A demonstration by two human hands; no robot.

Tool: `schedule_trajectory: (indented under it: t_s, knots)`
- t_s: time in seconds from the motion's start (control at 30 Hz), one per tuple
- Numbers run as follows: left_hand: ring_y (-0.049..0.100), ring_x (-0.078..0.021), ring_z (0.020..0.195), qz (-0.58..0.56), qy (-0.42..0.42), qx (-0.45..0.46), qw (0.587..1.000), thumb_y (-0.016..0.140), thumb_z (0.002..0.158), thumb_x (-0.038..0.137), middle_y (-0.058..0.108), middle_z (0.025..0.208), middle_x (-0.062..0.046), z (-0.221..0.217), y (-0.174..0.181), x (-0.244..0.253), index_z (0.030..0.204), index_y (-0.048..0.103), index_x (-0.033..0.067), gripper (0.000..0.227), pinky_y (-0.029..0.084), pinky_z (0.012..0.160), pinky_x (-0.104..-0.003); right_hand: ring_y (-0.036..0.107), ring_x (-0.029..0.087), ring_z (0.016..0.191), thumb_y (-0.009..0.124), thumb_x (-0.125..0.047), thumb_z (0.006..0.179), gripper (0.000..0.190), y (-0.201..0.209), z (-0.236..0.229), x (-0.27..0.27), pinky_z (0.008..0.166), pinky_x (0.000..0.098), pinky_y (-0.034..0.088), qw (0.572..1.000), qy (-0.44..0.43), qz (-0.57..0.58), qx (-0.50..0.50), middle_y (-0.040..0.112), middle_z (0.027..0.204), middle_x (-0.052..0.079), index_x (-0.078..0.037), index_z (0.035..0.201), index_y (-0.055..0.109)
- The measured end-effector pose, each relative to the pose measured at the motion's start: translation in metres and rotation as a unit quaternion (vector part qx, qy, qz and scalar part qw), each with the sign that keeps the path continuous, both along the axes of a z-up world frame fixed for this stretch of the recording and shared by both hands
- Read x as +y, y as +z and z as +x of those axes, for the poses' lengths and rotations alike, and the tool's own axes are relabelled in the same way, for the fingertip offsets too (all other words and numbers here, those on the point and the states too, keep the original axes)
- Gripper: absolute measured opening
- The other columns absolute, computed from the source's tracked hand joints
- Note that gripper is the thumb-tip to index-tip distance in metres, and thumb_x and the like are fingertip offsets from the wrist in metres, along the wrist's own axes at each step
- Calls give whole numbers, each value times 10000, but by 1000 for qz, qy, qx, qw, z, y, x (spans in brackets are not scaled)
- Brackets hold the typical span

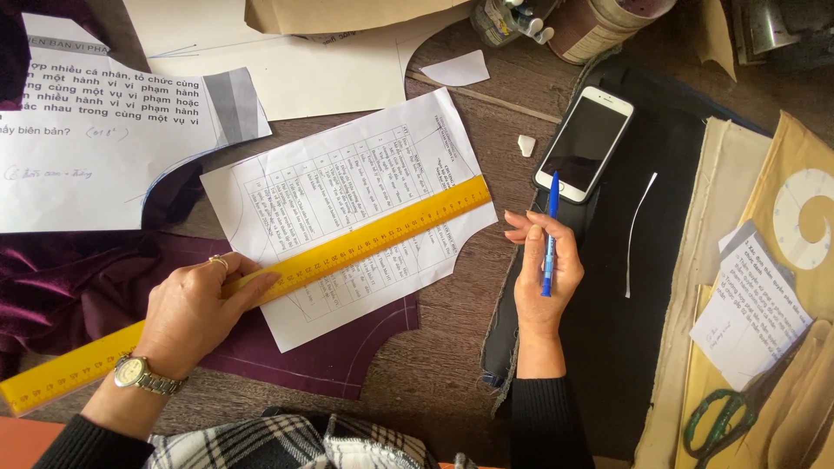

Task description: The person uses a blue pen to trace curved lines on a paper pattern placed on a table. They also use a yellow ruler to draw straight lines and adjust the paper's position during the process.

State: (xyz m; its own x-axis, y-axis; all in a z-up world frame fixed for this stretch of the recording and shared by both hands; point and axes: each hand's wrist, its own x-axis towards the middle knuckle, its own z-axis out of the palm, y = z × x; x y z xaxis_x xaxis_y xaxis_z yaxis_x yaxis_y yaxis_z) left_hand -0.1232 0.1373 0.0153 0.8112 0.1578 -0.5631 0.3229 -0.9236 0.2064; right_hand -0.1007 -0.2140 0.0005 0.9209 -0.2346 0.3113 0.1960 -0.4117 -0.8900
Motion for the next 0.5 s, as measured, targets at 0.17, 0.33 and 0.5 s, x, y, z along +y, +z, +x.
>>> schedule_trajectory:
  t_s: [0.17,0.33,0.5]
  knots:
    - [685,-230,804,-1,3,1,1000,585,819,596,739,778,36,0,0,0,920,687,298,330,493,677,-417,670,224,785,456,-124,1017,168,0,0,0,785,302,568,1000,0,-2,-2,685,998,207,2,1087,543]
    - [688,-210,735,-3,-17,-80,997,577,805,604,712,689,26,-2,-3,10,908,700,280,362,484,629,-396,665,209,784,471,-112,1012,177,-3,1,0,778,300,565,1000,0,5,0,680,1000,211,22,1095,551]
    - [676,-255,718,46,89,-229,968,592,855,544,704,729,7,14,1,67,887,704,262,306,474,655,-396,675,230,791,476,-68,1008,164,-1,-2,7,802,288,542,999,-34,25,18,682,998,215,34,1097,567]
